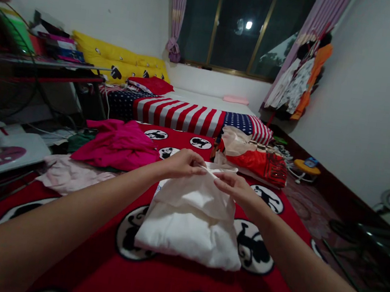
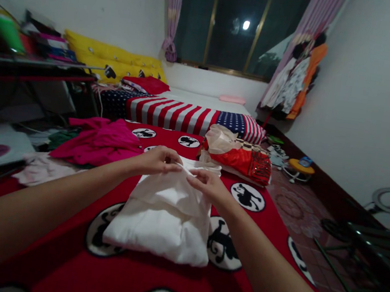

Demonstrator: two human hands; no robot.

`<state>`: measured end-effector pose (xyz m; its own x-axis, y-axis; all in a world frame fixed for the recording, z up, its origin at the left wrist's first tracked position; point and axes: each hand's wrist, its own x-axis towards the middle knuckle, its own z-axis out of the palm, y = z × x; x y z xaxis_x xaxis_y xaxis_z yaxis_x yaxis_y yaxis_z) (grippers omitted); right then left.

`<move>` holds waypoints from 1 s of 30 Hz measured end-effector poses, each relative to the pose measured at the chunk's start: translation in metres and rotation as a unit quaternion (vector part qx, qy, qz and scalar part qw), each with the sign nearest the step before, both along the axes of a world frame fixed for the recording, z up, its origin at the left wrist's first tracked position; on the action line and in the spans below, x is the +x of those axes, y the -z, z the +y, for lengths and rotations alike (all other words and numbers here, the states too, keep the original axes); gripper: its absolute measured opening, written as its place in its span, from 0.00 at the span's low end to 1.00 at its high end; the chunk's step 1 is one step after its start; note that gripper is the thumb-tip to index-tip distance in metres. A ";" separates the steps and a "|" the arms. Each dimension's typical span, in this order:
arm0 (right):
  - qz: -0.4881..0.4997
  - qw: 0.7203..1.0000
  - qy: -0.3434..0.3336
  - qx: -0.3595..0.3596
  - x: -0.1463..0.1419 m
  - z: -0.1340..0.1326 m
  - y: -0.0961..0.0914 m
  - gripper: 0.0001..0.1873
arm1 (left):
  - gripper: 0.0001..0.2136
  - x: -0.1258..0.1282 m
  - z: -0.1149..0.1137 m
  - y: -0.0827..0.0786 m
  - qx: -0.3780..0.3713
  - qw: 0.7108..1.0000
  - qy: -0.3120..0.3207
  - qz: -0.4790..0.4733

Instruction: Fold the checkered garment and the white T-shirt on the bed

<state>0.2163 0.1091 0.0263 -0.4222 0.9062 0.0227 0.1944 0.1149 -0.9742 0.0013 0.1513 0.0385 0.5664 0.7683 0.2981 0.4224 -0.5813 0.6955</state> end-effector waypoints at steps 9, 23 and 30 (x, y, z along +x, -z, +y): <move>-0.147 0.984 0.025 0.098 0.036 0.026 -0.026 0.13 | 0.12 -0.002 -0.002 -0.009 0.052 0.981 -0.134 -0.129; -0.373 0.899 0.122 0.194 -0.003 -0.082 0.033 0.16 | 0.13 0.018 -0.011 0.006 0.185 0.965 -0.157 0.101; -0.322 0.853 0.112 0.394 -0.026 -0.090 0.078 0.09 | 0.18 0.076 0.005 0.014 0.080 0.975 -0.097 0.181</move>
